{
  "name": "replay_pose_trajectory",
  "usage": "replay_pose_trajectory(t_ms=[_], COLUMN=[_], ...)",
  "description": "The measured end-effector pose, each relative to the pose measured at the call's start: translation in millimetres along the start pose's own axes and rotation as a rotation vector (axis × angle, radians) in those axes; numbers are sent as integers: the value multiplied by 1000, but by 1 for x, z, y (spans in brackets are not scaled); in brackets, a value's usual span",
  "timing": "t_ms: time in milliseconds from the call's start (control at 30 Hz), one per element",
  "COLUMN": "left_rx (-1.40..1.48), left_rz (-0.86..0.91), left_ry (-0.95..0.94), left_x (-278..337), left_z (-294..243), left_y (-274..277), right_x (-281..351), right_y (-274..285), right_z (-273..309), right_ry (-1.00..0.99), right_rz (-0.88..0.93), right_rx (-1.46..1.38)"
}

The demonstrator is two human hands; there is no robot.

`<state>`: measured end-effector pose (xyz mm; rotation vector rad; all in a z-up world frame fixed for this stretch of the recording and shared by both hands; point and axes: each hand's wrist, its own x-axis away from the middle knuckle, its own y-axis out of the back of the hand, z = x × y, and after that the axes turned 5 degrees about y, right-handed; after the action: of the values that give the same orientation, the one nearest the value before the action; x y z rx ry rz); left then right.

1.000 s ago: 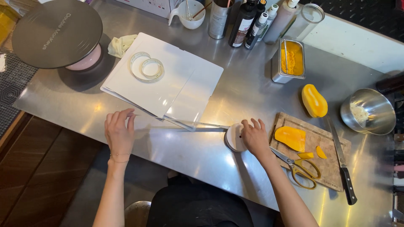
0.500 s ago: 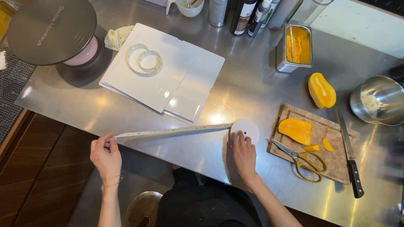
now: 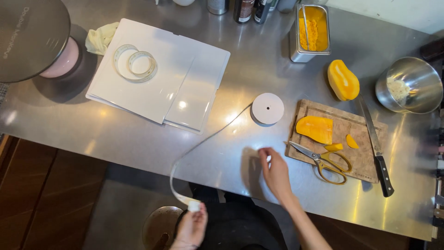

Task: The person cuts pieces of clear and white tape using scissors on a countertop, then moves to a stainless steel table to cut a long strip of white tape into a spiral shape. The person handles tape rolls, scissors, and a plastic sheet throughout the clip.

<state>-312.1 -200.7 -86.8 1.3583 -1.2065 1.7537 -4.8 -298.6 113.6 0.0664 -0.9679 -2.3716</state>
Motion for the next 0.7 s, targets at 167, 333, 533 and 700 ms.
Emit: replay_pose_trajectory(t_ms=[167,333,533,700], left_rx=[-266,-299,-428,-808], left_rz=[84,133,240,390], left_ry=[279,304,277,467], left_x=[2,-26,21,22], left_z=[113,154,149,122], left_y=[-61,-109,-173,-184], right_x=[82,71,41,-4], right_y=[-18,-14,-18,-15], right_z=[8,15,-10,-38], right_ry=[-121,-38,-135,144], right_rz=[115,-165,-138,-245], right_rx=[-259,-210,-105,3])
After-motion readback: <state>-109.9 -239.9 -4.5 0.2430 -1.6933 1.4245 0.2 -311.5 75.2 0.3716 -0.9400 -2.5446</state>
